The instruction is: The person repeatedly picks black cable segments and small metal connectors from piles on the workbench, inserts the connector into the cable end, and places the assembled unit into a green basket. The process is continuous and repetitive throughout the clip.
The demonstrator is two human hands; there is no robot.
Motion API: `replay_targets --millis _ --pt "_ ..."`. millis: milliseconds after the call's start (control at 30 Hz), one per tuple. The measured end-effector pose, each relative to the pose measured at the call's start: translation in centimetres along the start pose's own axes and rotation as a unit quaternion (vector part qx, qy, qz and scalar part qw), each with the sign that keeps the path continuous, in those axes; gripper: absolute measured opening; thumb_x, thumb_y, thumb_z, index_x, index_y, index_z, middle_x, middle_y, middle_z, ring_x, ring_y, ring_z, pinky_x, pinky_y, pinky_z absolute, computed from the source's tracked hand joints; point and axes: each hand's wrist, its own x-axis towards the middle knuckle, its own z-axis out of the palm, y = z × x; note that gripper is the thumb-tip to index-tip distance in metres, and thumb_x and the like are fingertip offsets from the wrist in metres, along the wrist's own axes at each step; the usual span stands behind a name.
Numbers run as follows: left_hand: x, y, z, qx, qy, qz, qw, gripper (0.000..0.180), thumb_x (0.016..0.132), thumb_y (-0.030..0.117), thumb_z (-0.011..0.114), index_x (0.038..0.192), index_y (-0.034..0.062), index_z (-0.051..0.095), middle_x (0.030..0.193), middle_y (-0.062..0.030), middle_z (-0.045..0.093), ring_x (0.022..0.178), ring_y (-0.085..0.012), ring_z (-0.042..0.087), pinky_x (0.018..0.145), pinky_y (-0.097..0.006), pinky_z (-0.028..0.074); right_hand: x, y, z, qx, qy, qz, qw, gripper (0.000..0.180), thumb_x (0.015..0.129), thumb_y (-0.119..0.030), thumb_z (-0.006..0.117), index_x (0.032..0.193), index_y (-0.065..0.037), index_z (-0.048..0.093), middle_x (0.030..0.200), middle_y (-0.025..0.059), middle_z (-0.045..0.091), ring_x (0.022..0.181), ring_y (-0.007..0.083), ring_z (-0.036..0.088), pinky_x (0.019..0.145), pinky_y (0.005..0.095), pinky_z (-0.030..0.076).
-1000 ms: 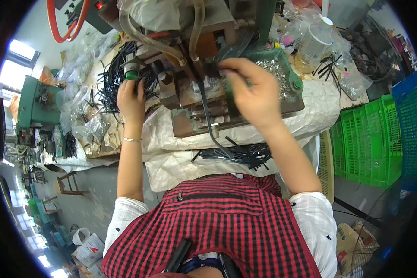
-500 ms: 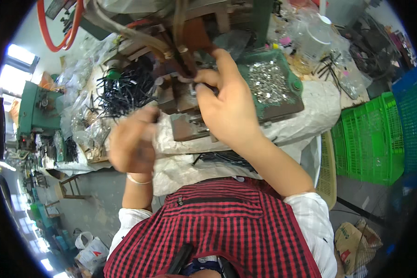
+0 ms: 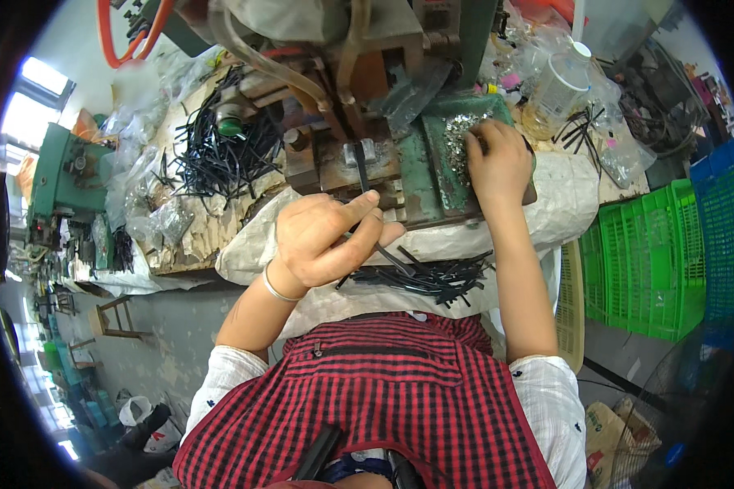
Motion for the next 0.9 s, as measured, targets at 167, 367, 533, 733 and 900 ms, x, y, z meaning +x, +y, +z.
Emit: replay_targets --millis 167,367,533,733,900 --pt "-0.6 0.7 -1.4 -0.008 -0.017 -0.042 0.999 0.033 0.072 0.023 0.09 0.094 0.0072 0.072 0.106 -0.0124 0.076 0.055 -0.0111 0.058 0.047 -0.023 0.043 2.8 -1.2 3.0 -0.063 -0.079 -0.054 0.993 0.021 0.084 -0.016 0.072 0.099 -0.003 0.067 0.104 0.0176 0.064 0.103 0.0396 0.06 0.086 0.0492 0.05" --pt "-13.3 -10.0 -12.3 0.202 0.095 -0.427 0.876 0.032 0.097 0.021 0.069 0.123 0.0018 0.067 0.121 -0.0152 0.07 0.105 -0.0298 0.067 0.089 -0.039 0.053 0.2 0.9 0.1 0.04 -0.022 -0.042 0.998 0.016 0.091 -0.014 0.067 0.102 -0.002 0.069 0.097 0.016 0.068 0.093 0.0376 0.063 0.083 0.0443 0.05" --pt "-29.1 -26.2 -17.1 0.222 0.077 -0.623 0.746 0.058 0.107 0.046 0.047 0.139 -0.0011 0.059 0.136 -0.0251 0.063 0.128 -0.0411 0.058 0.111 -0.045 0.042 0.8 0.0 0.6 0.169 -0.026 0.029 0.985 0.015 0.094 -0.013 0.069 0.103 -0.002 0.074 0.098 0.0122 0.074 0.091 0.026 0.069 0.082 0.0345 0.052" --pt "-23.5 -20.3 -6.8 0.354 -0.126 -0.449 0.811 0.03 0.098 0.032 0.062 0.101 0.002 0.069 0.107 -0.0258 0.067 0.1 -0.0444 0.062 0.083 -0.056 0.051 -1.3 3.7 2.4 0.238 -0.083 0.113 0.961 0.031 0.1 -0.015 0.066 0.125 0.003 0.068 0.122 0.0151 0.072 0.109 0.0245 0.067 0.1 0.0347 0.05" --pt "-17.6 -16.7 -8.4 0.379 -0.02 -0.548 0.746 0.019 0.089 0.021 0.067 0.104 0.011 0.071 0.107 -0.014 0.066 0.105 -0.0328 0.064 0.085 -0.049 0.053 -2.6 1.0 -2.9 0.193 -0.015 0.109 0.975 0.031 0.102 -0.019 0.065 0.124 0.002 0.069 0.123 0.0173 0.071 0.11 0.0273 0.067 0.099 0.0384 0.05"
